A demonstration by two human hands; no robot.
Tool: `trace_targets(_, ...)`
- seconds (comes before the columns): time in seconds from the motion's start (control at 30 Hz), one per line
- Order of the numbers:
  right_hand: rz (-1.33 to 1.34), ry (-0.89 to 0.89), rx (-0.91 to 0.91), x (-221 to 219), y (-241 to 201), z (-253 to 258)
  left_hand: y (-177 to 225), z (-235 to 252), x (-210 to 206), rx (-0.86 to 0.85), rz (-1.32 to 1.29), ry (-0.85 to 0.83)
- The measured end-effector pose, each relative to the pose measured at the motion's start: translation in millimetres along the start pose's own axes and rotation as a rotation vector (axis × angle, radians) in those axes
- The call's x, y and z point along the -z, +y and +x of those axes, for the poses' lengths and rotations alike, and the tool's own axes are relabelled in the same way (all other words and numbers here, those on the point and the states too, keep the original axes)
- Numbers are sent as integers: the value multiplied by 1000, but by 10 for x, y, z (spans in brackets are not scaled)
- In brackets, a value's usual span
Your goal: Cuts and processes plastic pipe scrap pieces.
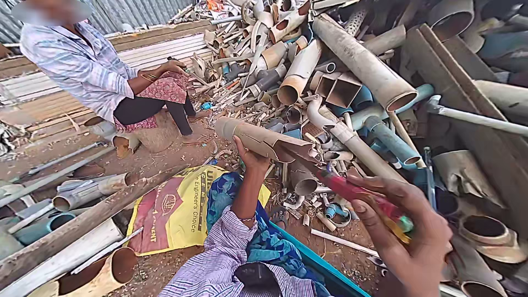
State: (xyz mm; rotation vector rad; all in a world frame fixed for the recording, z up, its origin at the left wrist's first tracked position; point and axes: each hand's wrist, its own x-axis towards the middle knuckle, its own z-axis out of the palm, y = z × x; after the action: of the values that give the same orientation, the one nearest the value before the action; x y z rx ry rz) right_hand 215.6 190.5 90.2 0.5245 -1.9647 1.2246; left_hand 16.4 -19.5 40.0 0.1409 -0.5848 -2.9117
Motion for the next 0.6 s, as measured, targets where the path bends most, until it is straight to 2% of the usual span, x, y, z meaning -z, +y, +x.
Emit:
trace_targets(0.13, 19, -31, -4, -104, 91, 46, 3, 24, -57, -27, 30, -4)
trace_targets(0.33, 63, 35, 66, 27, -152, 18, 30, 35, -46, -6, -20, -16)
trace_targets(0.53, 8, 16, 60, 138, -293, -47, 30, -21, -91, 11, -11, 35)
trace_targets(0.6, -5, -42, 47, 81, -221, -19, 9, -47, -102, -14, 5, 50)
